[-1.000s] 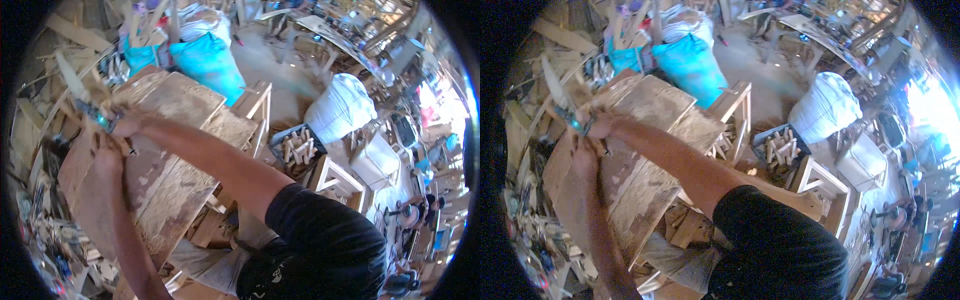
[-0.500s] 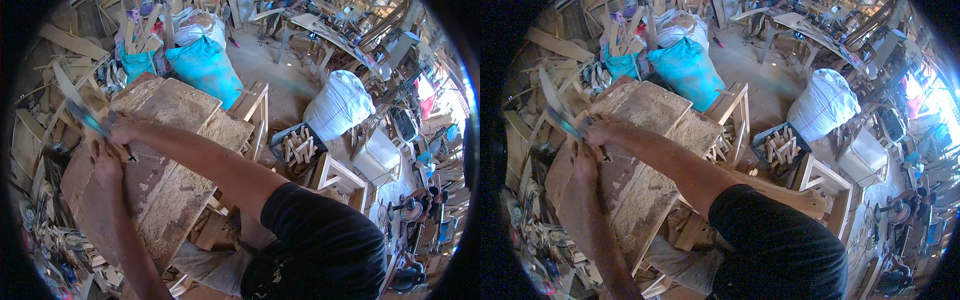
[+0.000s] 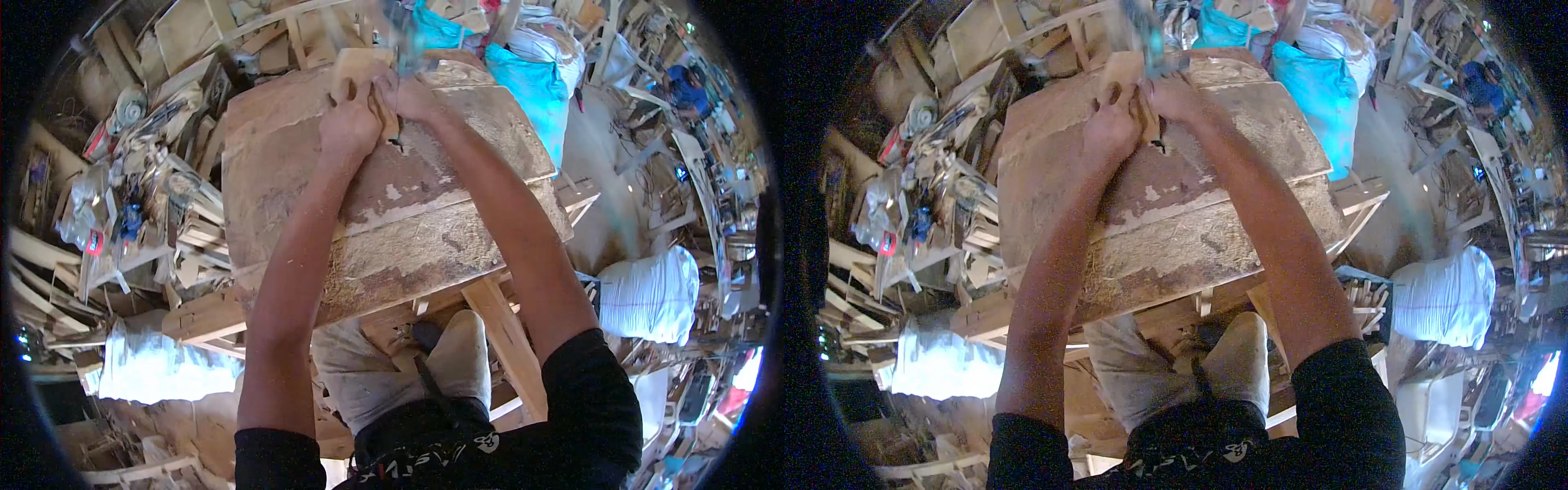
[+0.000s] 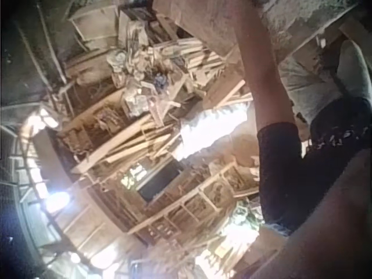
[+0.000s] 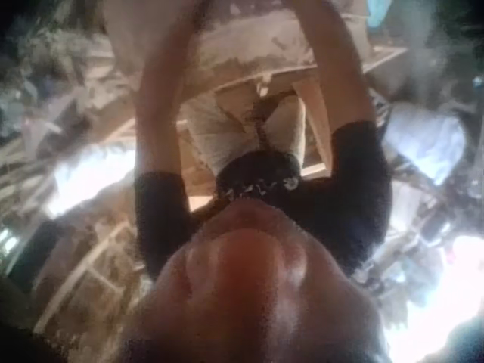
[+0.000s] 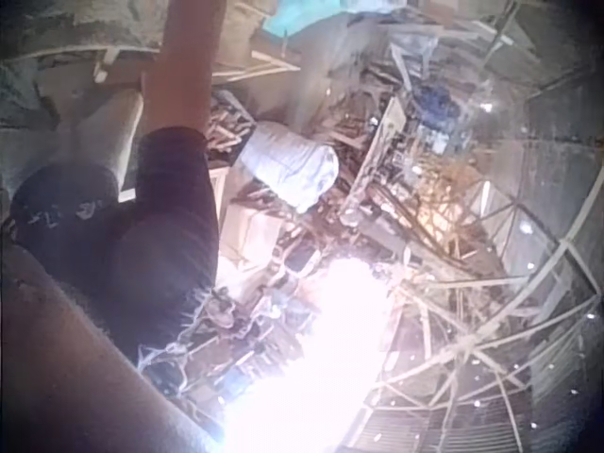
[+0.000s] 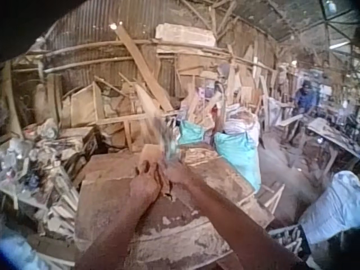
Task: The person cuts a curved piece of wood using a scroll saw.
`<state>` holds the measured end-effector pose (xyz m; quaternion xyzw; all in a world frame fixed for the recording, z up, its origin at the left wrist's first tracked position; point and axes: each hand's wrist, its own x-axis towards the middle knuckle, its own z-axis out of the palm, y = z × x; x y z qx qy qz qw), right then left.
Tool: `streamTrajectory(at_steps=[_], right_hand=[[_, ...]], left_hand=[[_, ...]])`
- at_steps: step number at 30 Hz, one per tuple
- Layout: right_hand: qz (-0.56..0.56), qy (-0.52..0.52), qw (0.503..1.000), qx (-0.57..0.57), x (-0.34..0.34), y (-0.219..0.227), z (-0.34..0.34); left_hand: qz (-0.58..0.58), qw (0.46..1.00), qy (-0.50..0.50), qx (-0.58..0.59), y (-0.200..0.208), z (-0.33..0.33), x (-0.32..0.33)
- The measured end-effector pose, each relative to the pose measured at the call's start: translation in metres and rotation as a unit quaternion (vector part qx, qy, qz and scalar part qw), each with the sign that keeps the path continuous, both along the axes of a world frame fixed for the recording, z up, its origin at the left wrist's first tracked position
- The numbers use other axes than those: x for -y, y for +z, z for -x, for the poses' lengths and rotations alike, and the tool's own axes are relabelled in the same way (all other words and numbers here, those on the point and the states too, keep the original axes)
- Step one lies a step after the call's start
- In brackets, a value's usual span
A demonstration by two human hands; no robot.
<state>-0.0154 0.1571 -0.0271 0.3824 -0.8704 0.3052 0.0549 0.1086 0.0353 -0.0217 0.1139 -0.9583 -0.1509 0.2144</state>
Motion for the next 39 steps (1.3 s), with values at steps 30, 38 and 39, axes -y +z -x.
streamTrajectory(at_steps=[30,38,39], right_hand=[[0.016,-0.01,1.0,-0.022,-0.005,-0.011,0.024],[-0.001,-0.025,1.0,0.003,0.002,0.001,0.019],[-0.001,-0.029,1.0,-0.003,0.001,0.001,0.025]], left_hand=[[0.008,1.0,-0.022,-0.002,0.012,0.014,-0.005],[0.017,0.999,-0.025,-0.013,0.006,0.01,-0.003],[0.026,0.999,-0.032,-0.022,0.007,0.014,-0.003]])
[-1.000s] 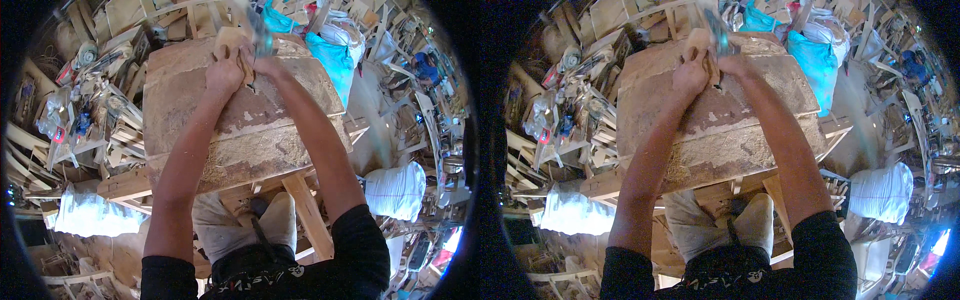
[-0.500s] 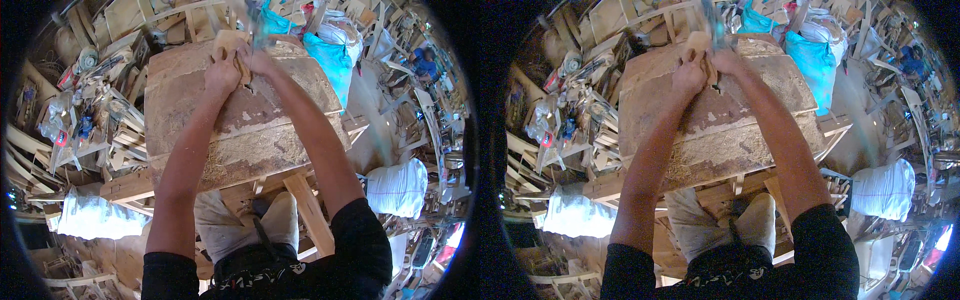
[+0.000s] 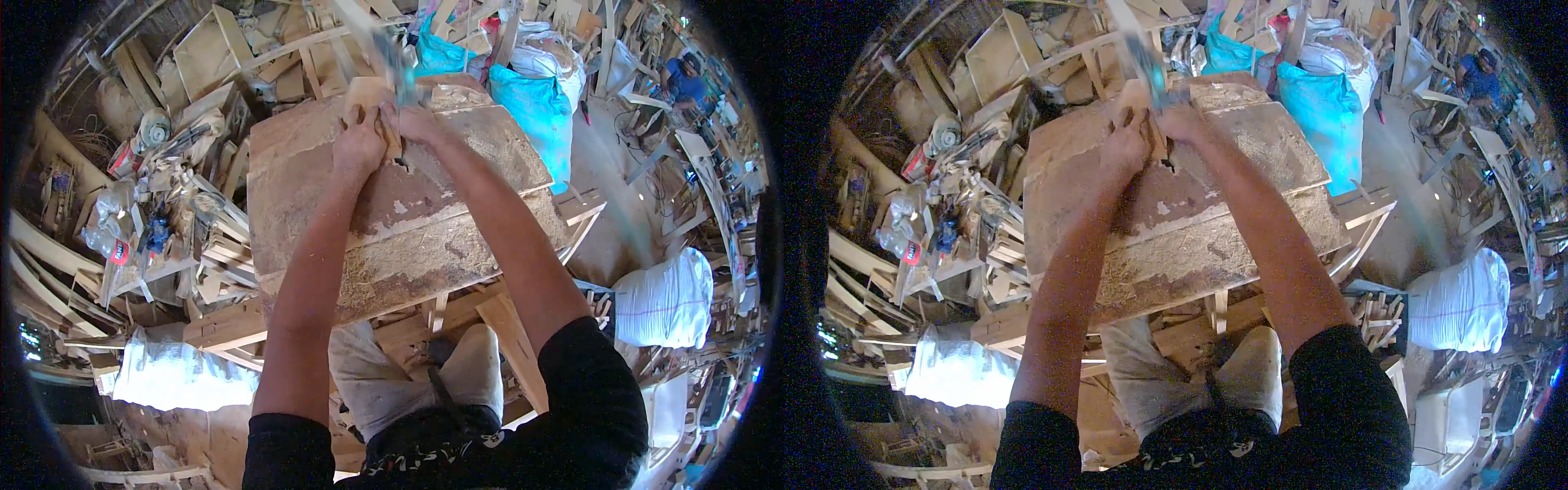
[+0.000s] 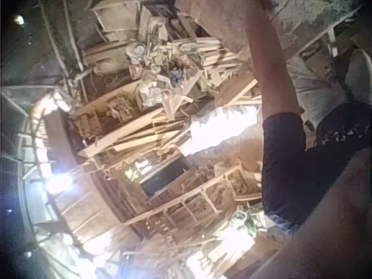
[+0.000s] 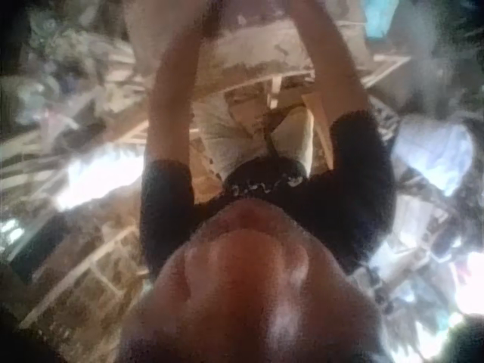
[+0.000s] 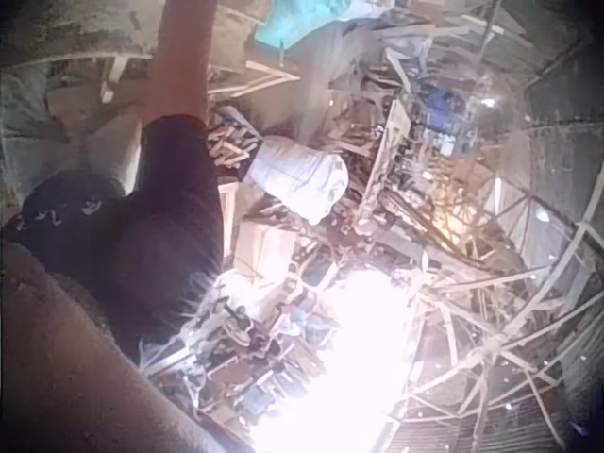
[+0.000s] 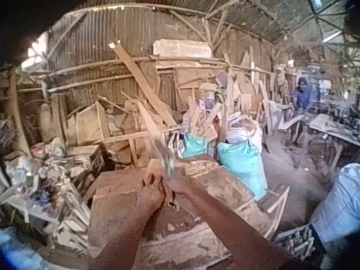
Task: The person cuts a curved piece of wood using a scroll saw.
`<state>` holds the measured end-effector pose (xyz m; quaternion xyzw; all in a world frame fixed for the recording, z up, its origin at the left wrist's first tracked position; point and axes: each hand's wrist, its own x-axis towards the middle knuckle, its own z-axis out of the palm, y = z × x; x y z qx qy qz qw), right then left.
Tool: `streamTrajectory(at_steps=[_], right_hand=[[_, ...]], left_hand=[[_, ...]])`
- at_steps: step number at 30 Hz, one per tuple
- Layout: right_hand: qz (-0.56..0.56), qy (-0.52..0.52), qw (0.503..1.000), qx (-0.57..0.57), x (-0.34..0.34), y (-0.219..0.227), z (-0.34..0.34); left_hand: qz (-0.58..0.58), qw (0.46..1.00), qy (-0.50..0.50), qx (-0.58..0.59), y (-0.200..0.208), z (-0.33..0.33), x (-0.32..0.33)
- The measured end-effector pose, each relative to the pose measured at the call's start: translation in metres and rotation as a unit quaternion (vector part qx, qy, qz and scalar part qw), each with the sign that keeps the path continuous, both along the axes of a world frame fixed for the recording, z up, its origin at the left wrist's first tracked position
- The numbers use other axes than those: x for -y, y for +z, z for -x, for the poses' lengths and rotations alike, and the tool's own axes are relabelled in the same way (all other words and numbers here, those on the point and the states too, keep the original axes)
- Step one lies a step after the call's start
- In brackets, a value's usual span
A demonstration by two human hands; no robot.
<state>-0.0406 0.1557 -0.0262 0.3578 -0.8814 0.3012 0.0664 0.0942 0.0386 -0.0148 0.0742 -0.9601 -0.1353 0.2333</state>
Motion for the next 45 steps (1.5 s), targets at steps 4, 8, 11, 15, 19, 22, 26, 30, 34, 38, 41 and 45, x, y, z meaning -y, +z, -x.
streamTrajectory(at_steps=[4,8,11,15,19,22,26,30,34,38,41,45], right_hand=[[-0.017,0.035,0.999,0.01,-0.008,-0.002,0.006],[-0.009,0.028,0.999,0.023,0.002,0.002,-0.024],[-0.078,0.003,0.997,-0.02,-0.001,0.008,-0.01],[-0.031,-0.025,0.998,-0.053,-0.002,0.001,-0.002],[-0.012,0.037,0.999,-0.02,0.003,0.004,-0.009],[-0.028,0.02,0.999,-0.026,-0.01,0.002,0.007],[-0.059,0.034,0.995,0.069,0.0,0.016,0.001],[0.15,0.015,0.981,0.122,-0.061,-0.016,0.002],[0.157,-0.042,0.983,-0.087,-0.149,-0.011,0.032],[-0.06,-0.058,0.996,-0.017,-0.141,0.027,-0.073],[0.065,-0.179,0.981,-0.026,-0.189,0.028,-0.097],[0.467,-0.077,0.852,0.224,-0.273,0.026,-0.166]], left_hand=[[0.009,1.0,-0.015,-0.002,0.0,0.008,0.001],[0.037,0.999,0.001,0.022,-0.004,-0.003,0.012],[0.008,1.0,-0.011,0.018,0.004,0.002,0.006],[-0.01,0.999,-0.019,0.043,0.008,0.005,0.002],[0.007,0.998,0.005,0.067,-0.004,0.008,0.013],[-0.013,0.998,-0.01,0.068,0.0,0.026,0.009],[0.096,0.992,-0.044,0.07,-0.031,0.031,0.069],[0.049,0.989,-0.07,0.117,-0.031,0.016,0.072],[-0.009,0.987,-0.097,0.129,-0.005,0.034,0.041],[0.055,0.987,-0.079,0.131,-0.042,0.013,0.105],[0.064,0.988,-0.106,0.091,-0.029,0.03,0.114],[0.008,0.989,-0.107,0.103,0.005,0.034,0.061]])
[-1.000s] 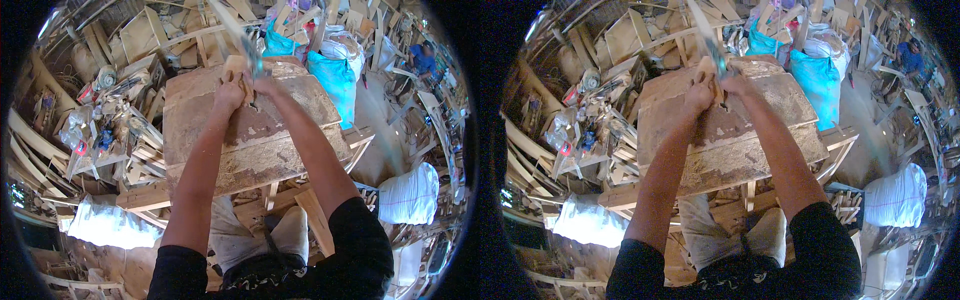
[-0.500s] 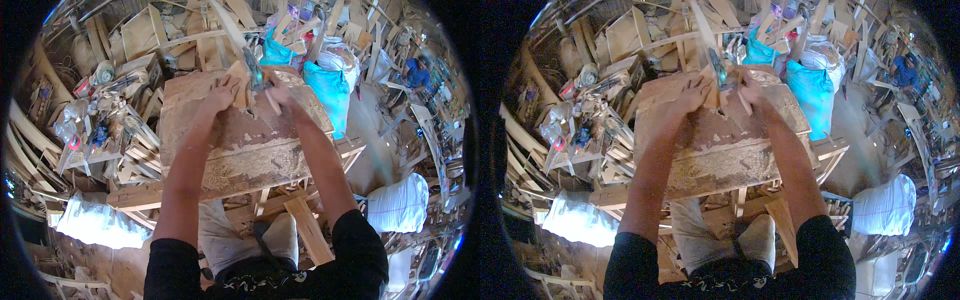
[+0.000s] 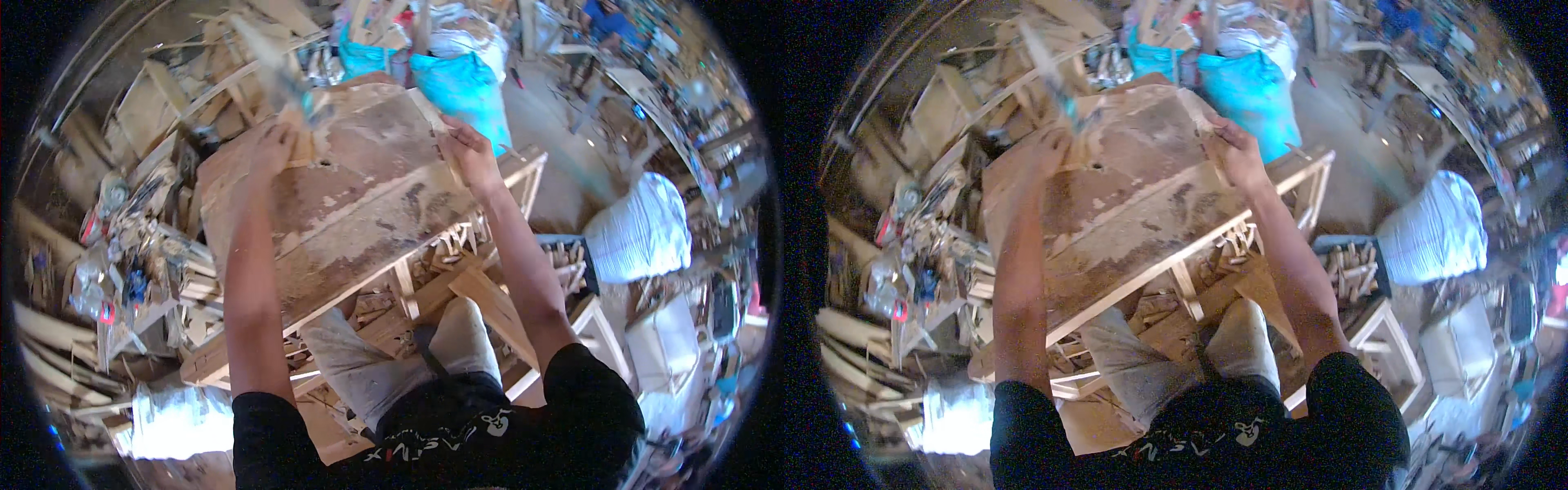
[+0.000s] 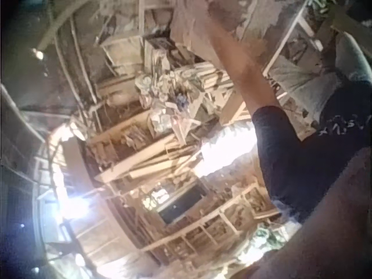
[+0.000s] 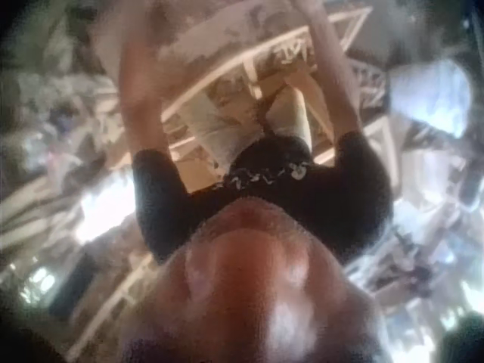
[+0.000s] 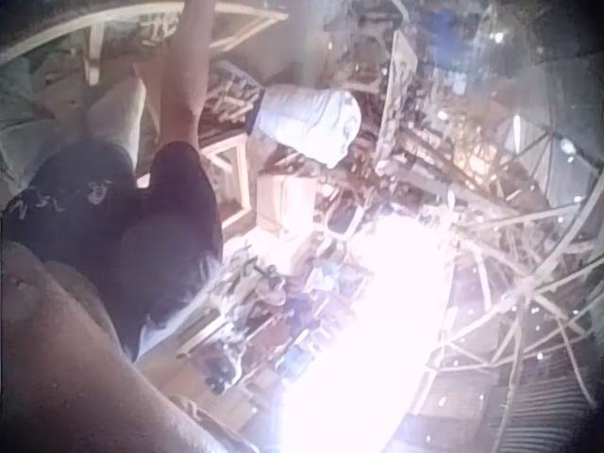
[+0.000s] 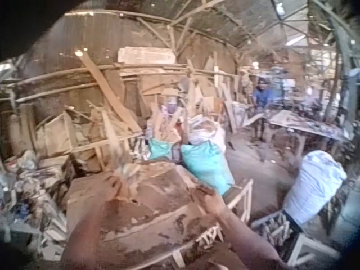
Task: The person cuts a curved piece of wood using a scroll saw.
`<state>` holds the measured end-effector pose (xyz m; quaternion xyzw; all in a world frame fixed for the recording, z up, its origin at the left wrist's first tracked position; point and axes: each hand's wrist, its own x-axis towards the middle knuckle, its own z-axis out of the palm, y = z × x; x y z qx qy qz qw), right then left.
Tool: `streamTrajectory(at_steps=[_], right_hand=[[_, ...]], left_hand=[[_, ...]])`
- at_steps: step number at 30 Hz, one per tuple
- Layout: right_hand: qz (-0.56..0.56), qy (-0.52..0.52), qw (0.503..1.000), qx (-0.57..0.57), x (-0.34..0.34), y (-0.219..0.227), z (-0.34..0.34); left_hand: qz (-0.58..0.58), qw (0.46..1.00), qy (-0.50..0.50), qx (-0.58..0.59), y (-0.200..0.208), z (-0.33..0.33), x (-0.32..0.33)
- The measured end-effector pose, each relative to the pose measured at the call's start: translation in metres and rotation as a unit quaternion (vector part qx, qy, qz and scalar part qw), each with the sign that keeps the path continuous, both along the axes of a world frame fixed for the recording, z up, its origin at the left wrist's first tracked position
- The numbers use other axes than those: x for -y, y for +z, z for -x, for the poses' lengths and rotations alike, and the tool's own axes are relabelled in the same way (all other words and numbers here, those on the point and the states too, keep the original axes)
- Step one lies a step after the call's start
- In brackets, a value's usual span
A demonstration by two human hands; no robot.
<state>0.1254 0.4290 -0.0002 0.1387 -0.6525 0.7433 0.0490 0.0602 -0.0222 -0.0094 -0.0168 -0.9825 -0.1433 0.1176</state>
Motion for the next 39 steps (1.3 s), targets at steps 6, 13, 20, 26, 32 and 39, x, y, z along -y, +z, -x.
streamTrajectory(at_steps=[6,13,20,26,32,39], right_hand=[[0.216,0.018,0.967,0.134,-0.056,0.005,-0.133],[0.2,-0.053,0.954,0.217,-0.109,-0.033,-0.215],[0.178,-0.12,0.877,0.43,-0.155,-0.309,-0.276],[0.018,-0.2,0.912,0.358,-0.185,-0.388,-0.155],[-0.353,-0.269,0.867,0.225,-0.094,-0.298,-0.069],[-0.314,-0.141,0.937,0.068,-0.063,-0.318,-0.17]], left_hand=[[0.065,0.989,0.121,-0.05,0.005,0.006,-0.019],[0.014,0.989,0.144,-0.009,0.001,-0.013,0.056],[0.059,0.99,0.108,-0.069,0.001,-0.148,0.118],[-0.02,0.992,0.117,-0.039,0.009,-0.255,0.04],[0.044,0.989,0.134,-0.052,0.017,-0.367,-0.041],[-0.019,0.987,0.045,-0.156,0.022,-0.352,-0.056]])
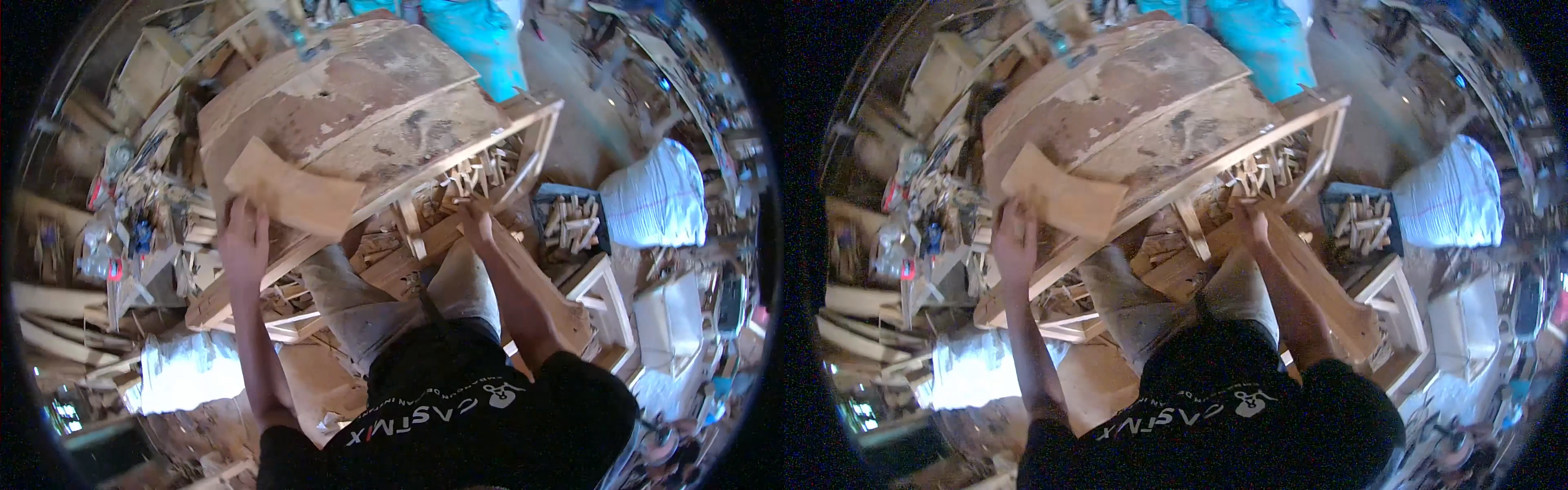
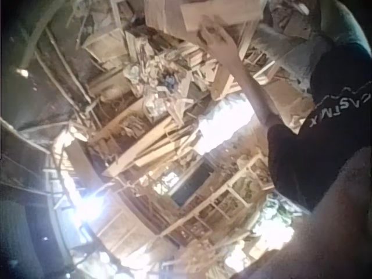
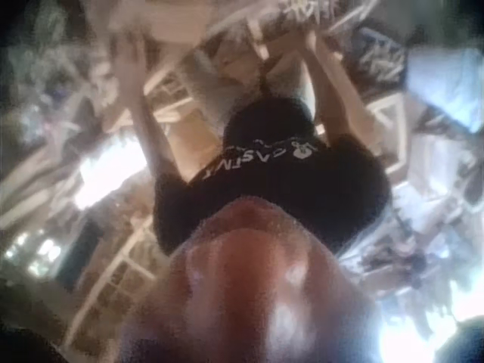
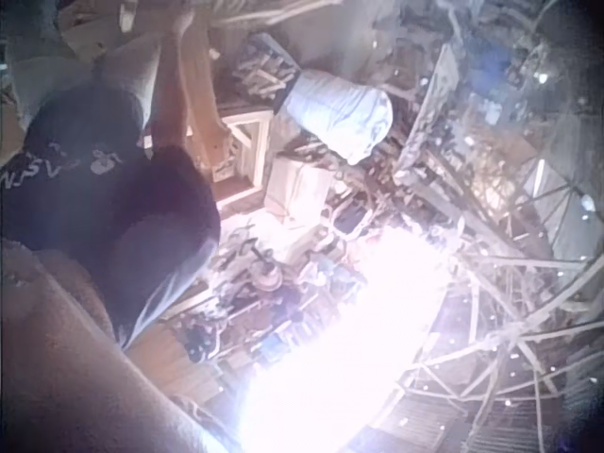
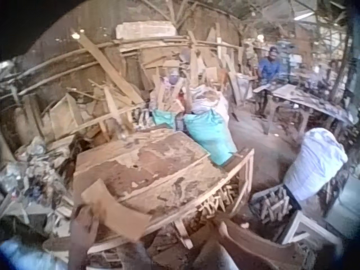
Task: The person cuts a curved piece of wood using a scroll saw.
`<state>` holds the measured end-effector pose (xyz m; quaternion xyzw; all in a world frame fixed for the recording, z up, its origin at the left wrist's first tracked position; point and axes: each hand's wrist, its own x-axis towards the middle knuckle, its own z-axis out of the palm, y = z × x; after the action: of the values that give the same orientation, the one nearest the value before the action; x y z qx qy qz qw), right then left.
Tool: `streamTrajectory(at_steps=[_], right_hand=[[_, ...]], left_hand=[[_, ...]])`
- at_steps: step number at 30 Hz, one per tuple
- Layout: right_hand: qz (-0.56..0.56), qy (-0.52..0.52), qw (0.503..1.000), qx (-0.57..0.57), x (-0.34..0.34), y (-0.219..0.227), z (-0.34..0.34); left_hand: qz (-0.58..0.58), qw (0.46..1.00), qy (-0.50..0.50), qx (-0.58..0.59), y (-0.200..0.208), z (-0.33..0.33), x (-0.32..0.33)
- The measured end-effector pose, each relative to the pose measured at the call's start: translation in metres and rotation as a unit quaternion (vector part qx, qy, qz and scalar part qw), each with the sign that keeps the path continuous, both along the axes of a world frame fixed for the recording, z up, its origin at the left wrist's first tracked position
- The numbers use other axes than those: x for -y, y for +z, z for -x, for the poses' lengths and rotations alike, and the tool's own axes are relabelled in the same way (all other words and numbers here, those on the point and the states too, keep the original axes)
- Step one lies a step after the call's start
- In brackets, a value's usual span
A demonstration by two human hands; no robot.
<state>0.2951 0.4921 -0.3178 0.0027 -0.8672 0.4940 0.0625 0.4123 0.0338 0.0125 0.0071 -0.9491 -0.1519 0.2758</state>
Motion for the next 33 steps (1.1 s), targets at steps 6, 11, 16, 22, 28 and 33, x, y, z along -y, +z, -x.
streamTrajectory(at_steps=[6,11,16,22,28,33], right_hand=[[0.243,0.176,0.94,0.162,0.052,0.071,-0.103],[0.275,0.32,0.885,0.199,0.108,0.198,-0.124],[0.514,0.322,0.781,0.147,0.169,0.233,-0.12],[0.401,0.087,0.905,0.11,0.152,0.278,-0.103],[-0.044,0.19,0.98,-0.047,0.105,0.337,-0.062],[0.056,0.228,0.969,-0.077,0.142,0.34,-0.018]], left_hand=[[0.128,0.992,-0.002,-0.014,-0.011,0.082,0.055],[-0.029,0.983,0.04,0.179,0.012,0.066,-0.02],[0.032,0.998,0.047,-0.017,-0.021,0.008,-0.081],[-0.059,0.998,0.022,0.027,-0.014,-0.051,-0.114],[-0.136,0.989,0.053,-0.036,-0.021,-0.06,-0.099],[-0.178,0.979,0.014,-0.1,-0.015,-0.038,-0.089]])
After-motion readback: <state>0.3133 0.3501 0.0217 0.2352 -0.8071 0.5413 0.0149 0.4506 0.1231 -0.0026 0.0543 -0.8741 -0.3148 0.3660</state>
